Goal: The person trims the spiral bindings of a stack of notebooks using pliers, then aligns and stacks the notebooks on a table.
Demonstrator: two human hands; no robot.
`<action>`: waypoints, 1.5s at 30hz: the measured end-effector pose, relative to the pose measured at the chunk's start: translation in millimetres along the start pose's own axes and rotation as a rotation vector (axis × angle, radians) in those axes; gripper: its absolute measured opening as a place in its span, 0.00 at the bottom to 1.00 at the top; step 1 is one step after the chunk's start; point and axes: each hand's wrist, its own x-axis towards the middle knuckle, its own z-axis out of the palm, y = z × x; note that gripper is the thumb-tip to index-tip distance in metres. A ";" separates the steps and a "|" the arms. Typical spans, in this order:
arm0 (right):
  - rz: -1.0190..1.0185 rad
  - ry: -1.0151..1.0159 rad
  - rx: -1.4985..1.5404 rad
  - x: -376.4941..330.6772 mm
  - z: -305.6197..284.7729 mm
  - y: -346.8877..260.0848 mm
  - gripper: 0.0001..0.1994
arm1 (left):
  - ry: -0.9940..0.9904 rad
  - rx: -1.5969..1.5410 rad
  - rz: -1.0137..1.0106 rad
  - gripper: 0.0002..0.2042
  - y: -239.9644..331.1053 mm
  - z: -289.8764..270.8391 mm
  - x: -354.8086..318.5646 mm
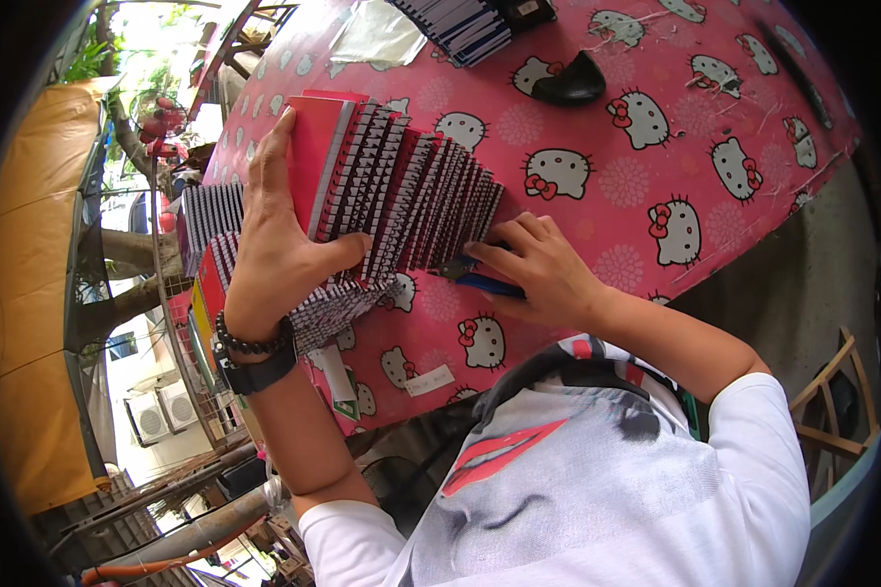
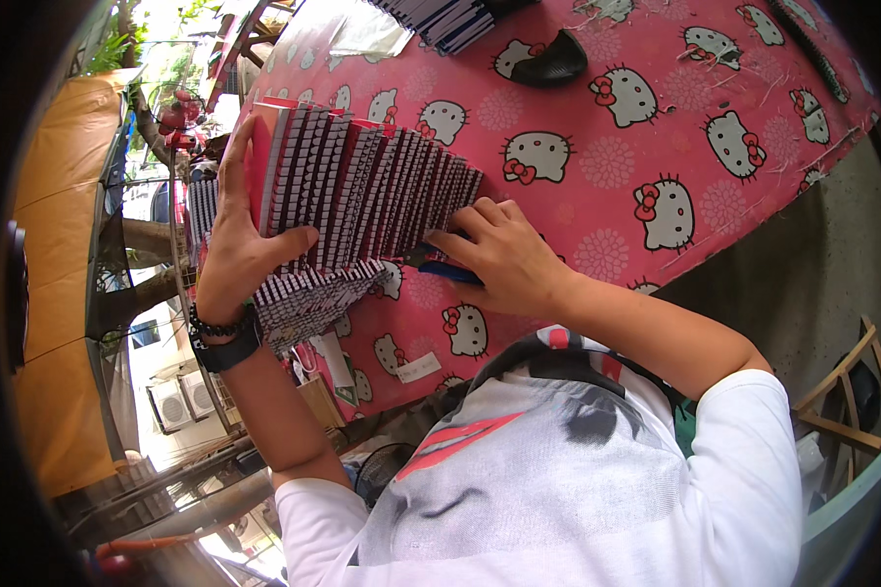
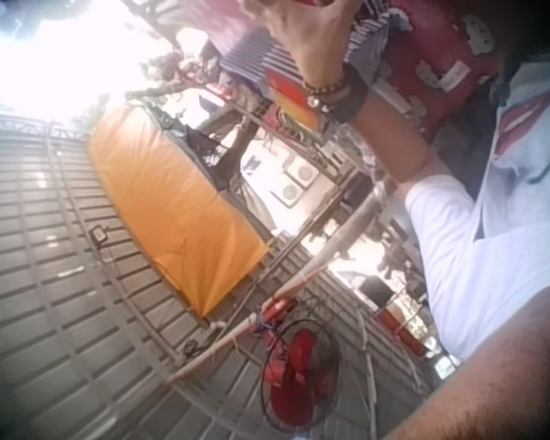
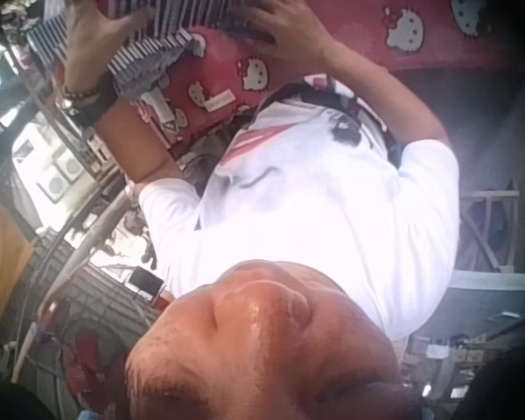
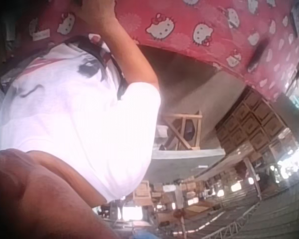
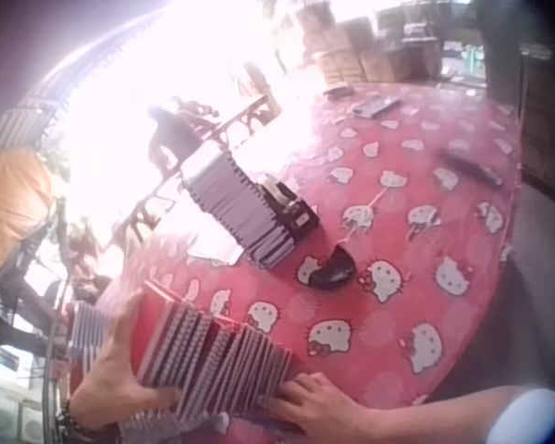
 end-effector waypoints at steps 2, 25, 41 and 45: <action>0.003 -0.005 0.005 1.1 -1.2 1.4 0.29 | -0.003 0.003 0.007 0.52 -2.7 0.8 3.2; -0.013 0.018 0.010 -3.5 11.7 14.5 0.26 | -0.022 -0.065 -0.046 0.51 2.9 -0.7 1.2; 0.136 -0.102 0.157 -7.6 8.7 15.6 0.25 | -0.023 -0.135 -0.042 0.52 0.1 1.2 0.1; 0.049 -0.059 0.079 -7.1 14.7 17.5 0.27 | -0.032 -0.167 -0.045 0.52 0.7 1.3 1.7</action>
